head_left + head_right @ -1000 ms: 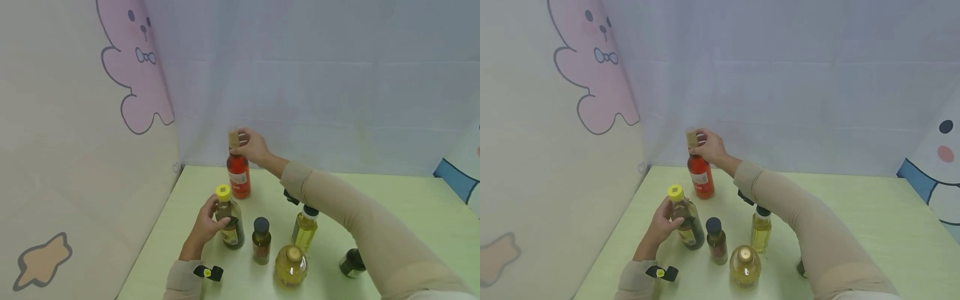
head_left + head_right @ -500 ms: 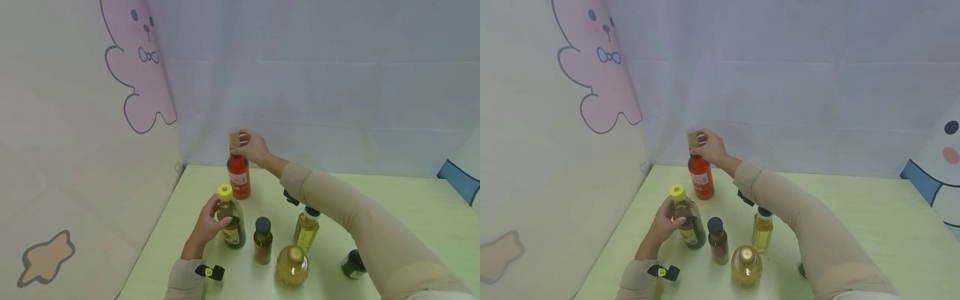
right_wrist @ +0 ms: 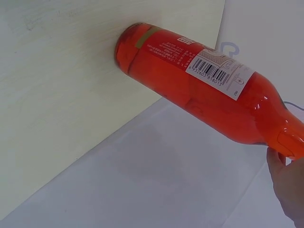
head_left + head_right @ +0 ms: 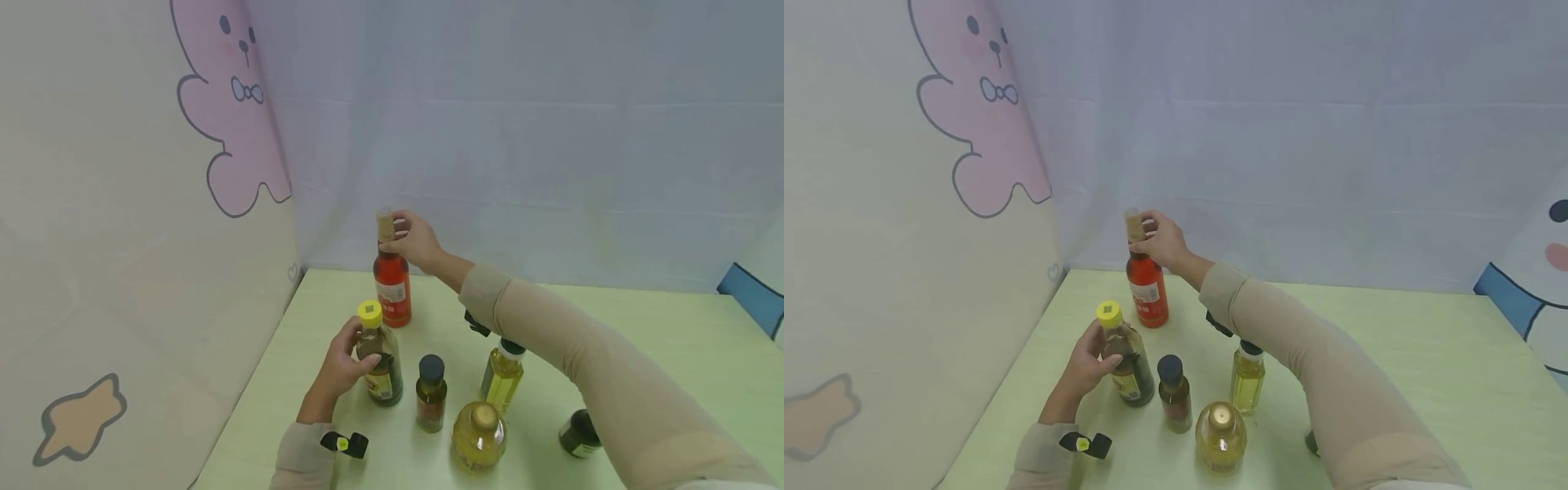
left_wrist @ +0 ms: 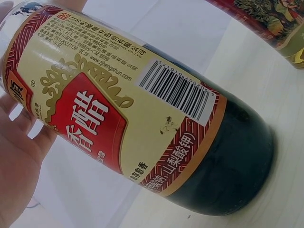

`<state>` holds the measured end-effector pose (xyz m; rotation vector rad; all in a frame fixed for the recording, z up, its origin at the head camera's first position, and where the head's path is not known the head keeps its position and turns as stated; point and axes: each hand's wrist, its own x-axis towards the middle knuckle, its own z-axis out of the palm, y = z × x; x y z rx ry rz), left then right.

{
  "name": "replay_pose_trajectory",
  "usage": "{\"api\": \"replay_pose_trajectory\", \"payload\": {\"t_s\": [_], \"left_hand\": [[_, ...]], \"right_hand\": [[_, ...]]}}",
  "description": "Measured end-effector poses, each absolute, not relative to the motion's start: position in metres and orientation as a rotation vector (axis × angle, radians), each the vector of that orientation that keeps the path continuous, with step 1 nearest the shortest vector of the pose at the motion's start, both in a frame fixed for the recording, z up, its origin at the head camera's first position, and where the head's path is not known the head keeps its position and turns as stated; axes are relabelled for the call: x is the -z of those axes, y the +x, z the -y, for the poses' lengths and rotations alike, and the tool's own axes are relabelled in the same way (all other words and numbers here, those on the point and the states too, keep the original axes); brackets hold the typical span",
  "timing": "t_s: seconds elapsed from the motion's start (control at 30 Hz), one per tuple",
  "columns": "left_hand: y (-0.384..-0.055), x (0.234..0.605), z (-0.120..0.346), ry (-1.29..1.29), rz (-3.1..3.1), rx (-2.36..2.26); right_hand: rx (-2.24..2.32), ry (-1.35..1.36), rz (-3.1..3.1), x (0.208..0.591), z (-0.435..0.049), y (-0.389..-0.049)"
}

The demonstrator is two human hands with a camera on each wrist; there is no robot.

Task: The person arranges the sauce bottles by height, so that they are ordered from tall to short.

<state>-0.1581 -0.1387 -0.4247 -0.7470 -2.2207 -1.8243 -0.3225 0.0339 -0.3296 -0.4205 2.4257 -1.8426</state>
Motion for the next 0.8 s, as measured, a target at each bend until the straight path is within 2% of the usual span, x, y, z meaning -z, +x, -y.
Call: {"api": "replay_pose_trajectory", "payload": {"t_s": [0.8], "left_hand": [[-0.1561,0.4209,0.1381,-0.733,2.233,1.822]], "right_hand": [[1.766,-0.408,-2.413,0.3201,-0.0310,-0.3240]]}}
